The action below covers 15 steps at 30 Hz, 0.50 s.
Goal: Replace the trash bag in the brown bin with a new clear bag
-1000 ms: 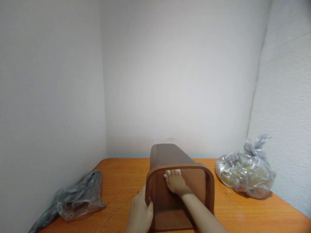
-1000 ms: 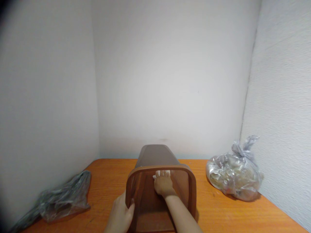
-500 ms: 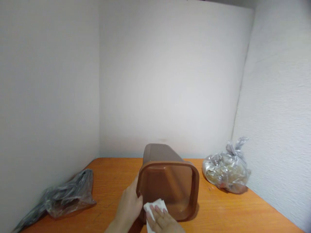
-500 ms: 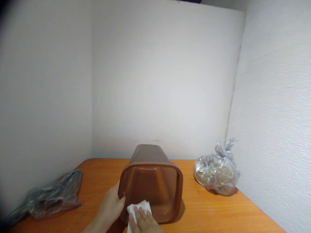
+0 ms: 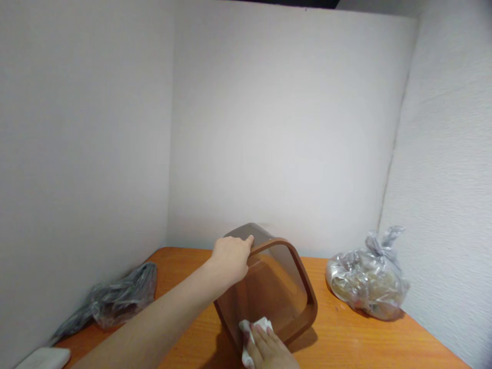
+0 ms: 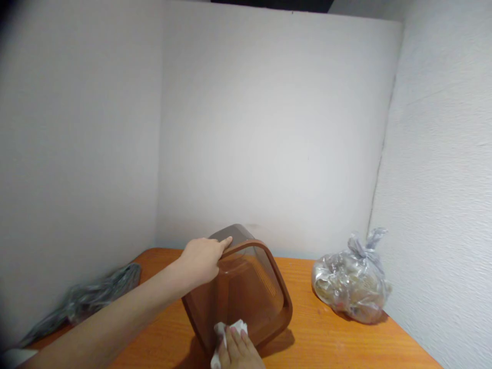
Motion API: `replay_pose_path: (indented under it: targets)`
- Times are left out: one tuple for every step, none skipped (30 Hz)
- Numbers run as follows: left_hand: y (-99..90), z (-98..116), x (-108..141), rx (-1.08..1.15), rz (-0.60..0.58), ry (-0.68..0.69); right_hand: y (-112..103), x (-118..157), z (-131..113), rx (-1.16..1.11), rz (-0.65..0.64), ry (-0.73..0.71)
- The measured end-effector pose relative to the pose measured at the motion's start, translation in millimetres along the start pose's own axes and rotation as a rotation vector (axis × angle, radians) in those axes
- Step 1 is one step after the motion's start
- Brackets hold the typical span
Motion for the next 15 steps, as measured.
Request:
replay_pose_path:
  targets:
    - [-0.3,6.9,-4.3,-0.005,0.003,0.003,1.1,-5.3,-2.8,-0.028,-0.027,0.048]
    - [0.3,13.1,-8.3,-0.011,0.009,0.007,1.8,-10.3,-4.8,-0.056,-0.051,0.099]
    - [1.4,18.7,-11.8,-0.015,0.017,0.012,2.0,-14.9,-6.4,-0.082,-0.074,0.143]
    - [2.8,23.5,-14.7,-0.017,0.030,0.018,1.3,-19.1,-7.3,-0.106,-0.096,0.180]
    - [4.2,27.4,-16.9,-0.014,0.044,0.026,-0.3,-22.6,-7.7,-0.128,-0.118,0.206]
    - [5.4,30.2,-18.4,-0.007,0.058,0.037,-2.8,-25.4,-7.4,-0.149,-0.142,0.228]
    - [6.3,31.9,-18.9,0.003,0.072,0.051,-6.5,-27.4,-6.8,-0.173,-0.162,0.241]
    - [7.0,32.3,-18.5,0.017,0.087,0.066,-11.2,-28.6,-6.2,-0.199,-0.170,0.241]
    - [7.6,31.3,-16.9,0.034,0.100,0.081,-16.7,-29.1,-5.4,-0.224,-0.164,0.236]
    - [8.7,29.0,-14.2,0.053,0.112,0.096,-22.1,-28.8,-4.9,-0.247,-0.148,0.223]
    - [10.9,25.3,-10.2,0.066,0.119,0.112,-26.6,-28.1,-4.7,-0.263,-0.128,0.200]
    - [14.4,20.5,-4.8,0.093,0.136,0.127,-29.4,-26.9,-4.4,-0.267,-0.104,0.182]
    - [19.2,14.3,1.9,0.142,0.172,0.135,-29.6,-25.4,-4.0,-0.263,-0.084,0.173]
    - [26.5,7.1,9.7,0.200,0.212,0.132,-26.9,-23.8,-3.5,-0.251,-0.072,0.176]
    - [34.8,-1.4,18.7,0.320,0.296,0.119,-21.4,-22.4,-3.1,-0.232,-0.067,0.179]
Point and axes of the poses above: each hand's wrist, its own x-axis away from the middle knuckle, its own y-axis out of the palm, z = x × y, the point moved 4 cm from there along -x, towards the middle knuckle, and after that the axes turned 10 degrees about x, right-handed, at the moved point
